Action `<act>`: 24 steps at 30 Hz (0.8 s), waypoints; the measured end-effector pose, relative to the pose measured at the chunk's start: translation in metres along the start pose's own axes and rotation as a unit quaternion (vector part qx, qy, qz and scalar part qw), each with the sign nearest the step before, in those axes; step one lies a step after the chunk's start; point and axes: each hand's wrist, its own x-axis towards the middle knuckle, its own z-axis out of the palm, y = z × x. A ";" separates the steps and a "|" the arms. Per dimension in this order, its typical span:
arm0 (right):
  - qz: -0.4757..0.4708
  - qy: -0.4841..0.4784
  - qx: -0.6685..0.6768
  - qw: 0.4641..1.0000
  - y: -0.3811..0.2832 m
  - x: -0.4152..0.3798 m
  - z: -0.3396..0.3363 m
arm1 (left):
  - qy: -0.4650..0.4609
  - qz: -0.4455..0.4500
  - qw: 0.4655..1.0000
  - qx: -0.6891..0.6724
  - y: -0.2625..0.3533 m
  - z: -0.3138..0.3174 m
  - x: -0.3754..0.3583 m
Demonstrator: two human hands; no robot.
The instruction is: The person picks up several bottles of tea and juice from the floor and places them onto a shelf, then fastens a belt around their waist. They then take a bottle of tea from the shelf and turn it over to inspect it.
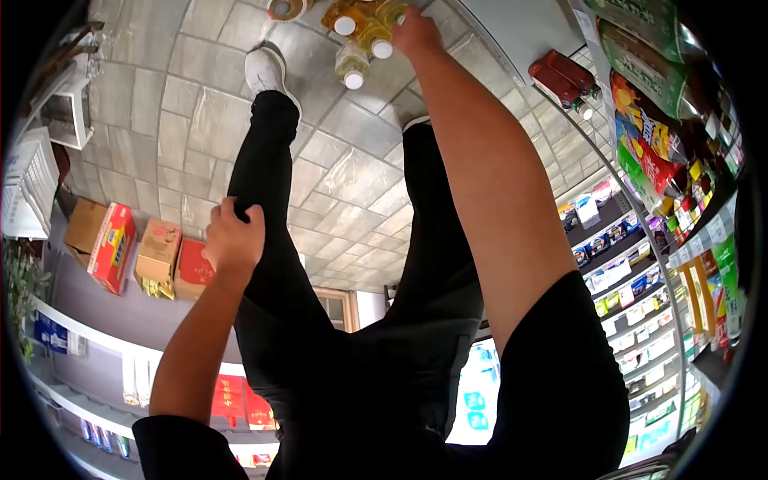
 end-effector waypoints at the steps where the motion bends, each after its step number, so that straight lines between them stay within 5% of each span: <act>1: -0.020 0.067 -0.013 0.997 0.010 0.016 0.017 | 0.003 0.003 1.000 0.001 -0.001 0.000 0.001; 2: -0.038 0.133 -0.025 0.990 0.019 0.021 0.031 | 0.014 0.008 1.000 -0.001 -0.002 0.003 0.004; 8: -0.036 0.019 -0.025 0.999 -0.007 -0.013 -0.024 | 0.014 0.011 1.000 0.008 0.009 -0.001 0.004; 14: -0.051 0.087 -0.040 0.994 0.027 0.044 0.016 | 0.000 -0.001 0.999 0.034 0.023 -0.009 0.005; 24: -0.014 0.047 -0.010 0.999 0.062 -0.025 -0.067 | -0.007 -0.014 0.998 0.054 0.044 -0.014 -0.004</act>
